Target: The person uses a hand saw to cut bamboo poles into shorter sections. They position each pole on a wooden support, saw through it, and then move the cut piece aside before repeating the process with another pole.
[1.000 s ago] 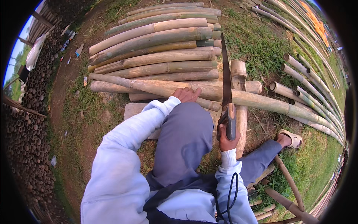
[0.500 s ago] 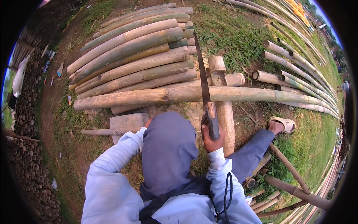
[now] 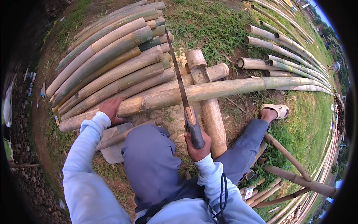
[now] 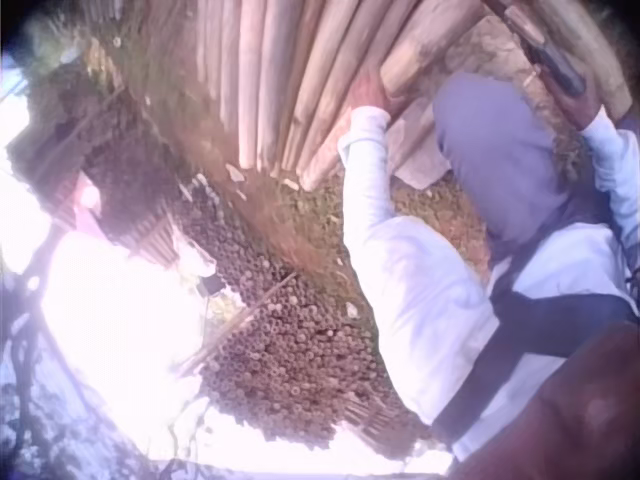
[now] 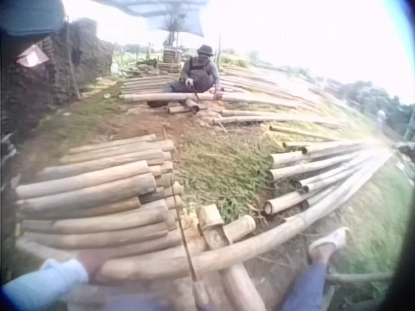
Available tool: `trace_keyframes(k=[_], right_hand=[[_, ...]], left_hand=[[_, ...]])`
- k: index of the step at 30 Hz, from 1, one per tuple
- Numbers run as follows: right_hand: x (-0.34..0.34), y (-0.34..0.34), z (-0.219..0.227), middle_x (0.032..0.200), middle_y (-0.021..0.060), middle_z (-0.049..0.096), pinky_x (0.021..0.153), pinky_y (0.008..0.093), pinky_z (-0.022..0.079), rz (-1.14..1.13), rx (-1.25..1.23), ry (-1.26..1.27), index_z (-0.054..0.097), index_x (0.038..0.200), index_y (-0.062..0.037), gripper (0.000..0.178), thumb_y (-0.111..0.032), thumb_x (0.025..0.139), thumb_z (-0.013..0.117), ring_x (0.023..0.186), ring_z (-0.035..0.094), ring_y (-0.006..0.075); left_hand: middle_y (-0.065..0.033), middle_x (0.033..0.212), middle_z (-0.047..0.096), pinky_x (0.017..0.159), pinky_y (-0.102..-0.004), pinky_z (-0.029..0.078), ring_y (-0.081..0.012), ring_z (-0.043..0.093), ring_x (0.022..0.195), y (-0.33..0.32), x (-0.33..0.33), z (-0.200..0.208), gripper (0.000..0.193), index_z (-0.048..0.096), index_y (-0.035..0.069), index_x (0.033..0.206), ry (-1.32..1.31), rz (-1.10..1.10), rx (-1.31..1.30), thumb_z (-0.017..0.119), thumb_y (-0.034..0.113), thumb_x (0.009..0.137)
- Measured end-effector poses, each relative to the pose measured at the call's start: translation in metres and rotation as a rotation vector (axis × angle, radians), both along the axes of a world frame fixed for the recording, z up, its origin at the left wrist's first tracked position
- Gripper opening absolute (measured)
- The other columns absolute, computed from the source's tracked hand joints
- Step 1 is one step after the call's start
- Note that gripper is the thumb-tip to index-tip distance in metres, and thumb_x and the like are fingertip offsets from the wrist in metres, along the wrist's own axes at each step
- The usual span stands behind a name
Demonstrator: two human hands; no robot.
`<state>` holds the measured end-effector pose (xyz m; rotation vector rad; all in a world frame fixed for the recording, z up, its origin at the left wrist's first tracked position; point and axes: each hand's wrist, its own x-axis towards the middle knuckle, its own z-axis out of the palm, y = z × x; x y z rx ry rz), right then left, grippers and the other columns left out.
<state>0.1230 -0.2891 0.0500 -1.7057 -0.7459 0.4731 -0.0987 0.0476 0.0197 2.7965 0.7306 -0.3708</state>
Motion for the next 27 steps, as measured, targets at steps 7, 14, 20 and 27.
trace_keyframes(k=[7,14,20,27], right_hand=[[0.003,-0.001,0.008,0.073,0.0102,0.066,0.062,0.031,0.05,-0.017,-0.022,0.044,0.068,0.102,-0.0005,0.016,-0.002,0.087,0.074,0.064,0.065,0.0151],[0.024,-0.01,0.034,0.082,0.0093,0.069,0.068,0.0288,0.051,-0.02,-0.12,0.054,0.068,0.106,0.0034,0.018,-0.003,0.09,0.072,0.073,0.065,0.0128],[0.039,-0.003,0.017,0.07,-0.0026,0.056,0.057,0.0243,0.042,-0.082,-0.07,0.064,0.063,0.091,-0.0004,0.011,-0.006,0.092,0.073,0.061,0.05,0.0062],[0.031,-0.022,0.014,0.088,0.0065,0.068,0.075,0.0272,0.051,-0.041,-0.175,0.076,0.067,0.113,0.0025,0.025,-0.011,0.093,0.074,0.082,0.061,0.0094]], left_hand=[[-0.0241,0.122,0.065,0.096,-0.0503,0.051,-0.0436,0.063,0.112,-0.004,0.002,-0.003,0.099,0.043,0.004,0.141,0.036,0.038,0.021,0.091,0.037,0.061],[-0.0241,0.114,0.066,0.091,-0.0487,0.053,-0.0431,0.065,0.106,-0.019,0.04,0.016,0.08,0.048,0.004,0.125,0.039,-0.002,-0.012,0.089,0.034,0.064],[-0.0216,0.11,0.068,0.091,-0.0478,0.053,-0.0417,0.067,0.104,-0.015,0.056,-0.001,0.073,0.049,0.005,0.12,0.021,0.013,-0.019,0.088,0.034,0.065],[-0.0221,0.112,0.069,0.09,-0.0509,0.053,-0.043,0.066,0.106,-0.021,0.055,0.006,0.074,0.049,0.005,0.12,0.068,0.008,-0.049,0.088,0.035,0.064]])
